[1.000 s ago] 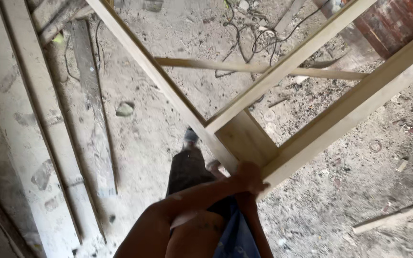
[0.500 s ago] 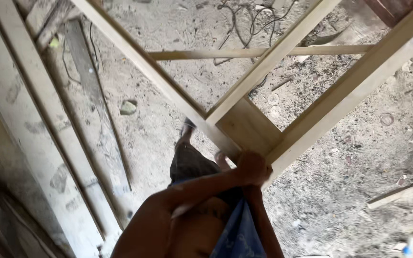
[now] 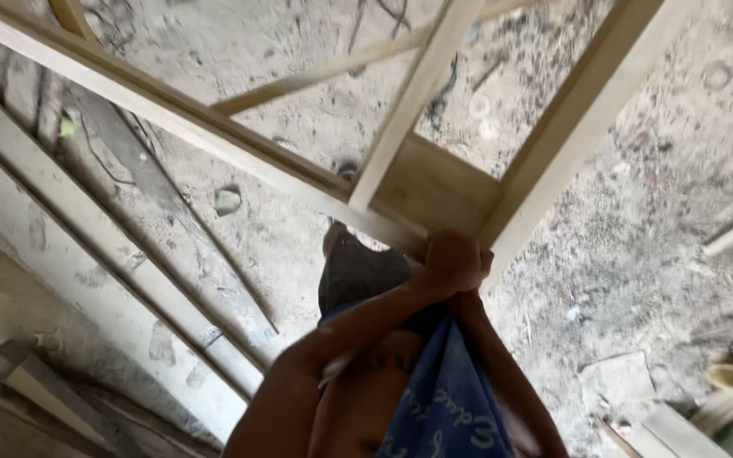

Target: The person applies wood filler to a wooden frame using a putty knife, then sands the surface with sandpaper and a sanding disc. The person smooths the frame edges and surfaces, removing excess filler and dust.

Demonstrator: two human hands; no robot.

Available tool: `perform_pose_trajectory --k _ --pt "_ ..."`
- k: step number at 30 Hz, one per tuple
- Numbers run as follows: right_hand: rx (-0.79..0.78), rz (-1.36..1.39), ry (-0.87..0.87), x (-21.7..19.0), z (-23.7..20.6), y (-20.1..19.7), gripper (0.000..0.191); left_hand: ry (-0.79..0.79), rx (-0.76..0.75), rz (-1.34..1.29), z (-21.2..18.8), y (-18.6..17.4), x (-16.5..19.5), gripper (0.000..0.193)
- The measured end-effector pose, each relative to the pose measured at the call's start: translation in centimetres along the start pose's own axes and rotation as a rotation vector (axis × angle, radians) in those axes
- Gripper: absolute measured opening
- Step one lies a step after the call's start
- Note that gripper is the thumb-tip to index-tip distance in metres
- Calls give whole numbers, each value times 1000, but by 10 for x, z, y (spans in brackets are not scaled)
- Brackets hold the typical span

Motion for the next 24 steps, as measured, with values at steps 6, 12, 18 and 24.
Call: perform_pose_trajectory --k 6,12,18,24 --pt "71 30 6 -8 8 -12 48 55 55 13 -16 4 5 34" --pt "190 98 8 -8 -3 -19 49 66 51 -2 -7 7 3 35" --pt "23 -245 66 -2 -6 -14 31 88 61 -20 -12 5 2 34" --pt "-44 329 33 -2 17 -14 33 81 62 -52 -17 6 4 35"
Point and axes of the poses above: each hand's wrist, its own z-axis towards the middle knuckle, its own y-axis out of the palm, x = y × z, the point moved 5 cm from there along z, towards the middle knuckle, and after that the axes turned 1 degree about z, right-handed, at the moved point
